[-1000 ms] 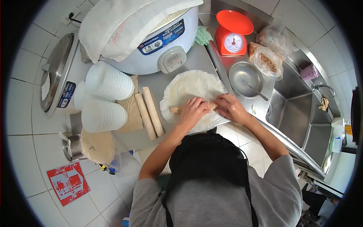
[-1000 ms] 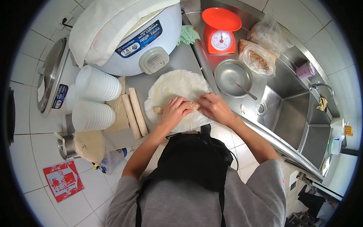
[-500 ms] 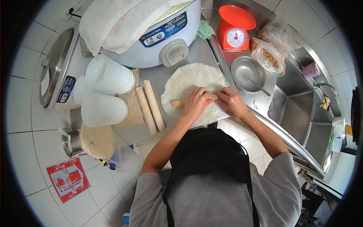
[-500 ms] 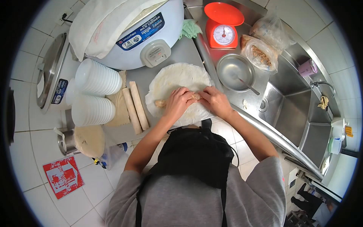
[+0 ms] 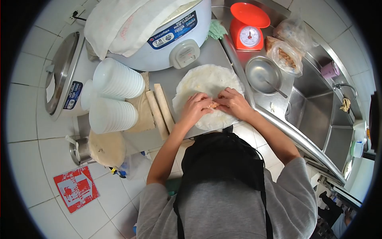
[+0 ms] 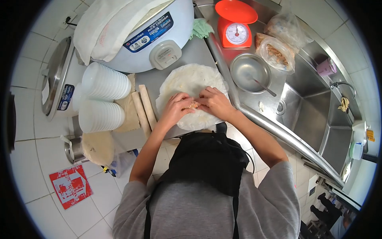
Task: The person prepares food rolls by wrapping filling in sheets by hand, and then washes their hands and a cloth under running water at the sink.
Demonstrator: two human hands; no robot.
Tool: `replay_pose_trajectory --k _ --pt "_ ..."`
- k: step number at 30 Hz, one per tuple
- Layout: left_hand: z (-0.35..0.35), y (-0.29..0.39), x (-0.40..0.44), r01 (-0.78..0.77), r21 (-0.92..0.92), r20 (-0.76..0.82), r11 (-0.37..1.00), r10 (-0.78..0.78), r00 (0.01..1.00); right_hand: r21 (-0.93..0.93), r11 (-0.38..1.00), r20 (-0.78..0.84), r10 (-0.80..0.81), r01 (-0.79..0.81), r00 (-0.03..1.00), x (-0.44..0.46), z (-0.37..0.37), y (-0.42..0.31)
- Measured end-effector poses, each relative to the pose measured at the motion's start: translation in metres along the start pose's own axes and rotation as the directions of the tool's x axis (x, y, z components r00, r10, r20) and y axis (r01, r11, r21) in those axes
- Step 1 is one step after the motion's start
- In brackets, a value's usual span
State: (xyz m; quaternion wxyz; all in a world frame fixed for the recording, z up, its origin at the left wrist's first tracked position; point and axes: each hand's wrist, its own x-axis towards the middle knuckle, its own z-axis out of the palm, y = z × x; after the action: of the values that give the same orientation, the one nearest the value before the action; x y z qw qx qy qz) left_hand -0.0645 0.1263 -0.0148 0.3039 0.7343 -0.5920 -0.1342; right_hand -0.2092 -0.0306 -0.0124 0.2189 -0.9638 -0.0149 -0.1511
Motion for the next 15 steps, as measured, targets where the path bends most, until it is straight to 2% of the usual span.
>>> replay_pose_trajectory --k 2,5,8,9,12,14,15 --pt "-0.008 0.001 -0.012 0.058 -0.001 -0.115 0.998 -0.057 0.992 -0.008 1.0 -0.048 0.019 -0.019 0.999 -0.002 -0.008 -0.006" --pt "-0.022 -0.012 -0.021 0.039 0.018 0.031 0.999 -0.039 0.999 0.0 1.0 -0.071 0.006 -0.006 0.997 0.008 0.002 -0.012" --pt "-0.023 -0.015 -0.022 0.014 0.032 -0.011 0.999 -0.013 1.0 -0.007 1.0 -0.089 -0.031 0.03 0.996 0.02 0.026 -0.023" --pt "-0.026 -0.021 -0.024 0.036 0.03 0.0 0.999 -0.036 0.999 -0.063 0.997 -0.086 -0.04 0.034 0.996 0.023 0.032 -0.022" --pt "-0.034 -0.025 -0.03 0.068 0.025 -0.004 0.997 -0.068 0.998 -0.131 0.991 -0.001 0.04 -0.04 0.999 0.029 0.027 -0.029" --pt "-0.038 -0.021 -0.03 0.034 0.032 -0.069 0.999 -0.031 0.997 -0.068 0.998 -0.079 -0.006 0.0 0.997 0.035 0.034 -0.035" --pt "-0.038 -0.023 -0.03 0.035 0.037 -0.052 0.999 -0.033 0.998 -0.04 0.999 -0.121 -0.027 0.023 0.992 0.038 0.037 -0.037"
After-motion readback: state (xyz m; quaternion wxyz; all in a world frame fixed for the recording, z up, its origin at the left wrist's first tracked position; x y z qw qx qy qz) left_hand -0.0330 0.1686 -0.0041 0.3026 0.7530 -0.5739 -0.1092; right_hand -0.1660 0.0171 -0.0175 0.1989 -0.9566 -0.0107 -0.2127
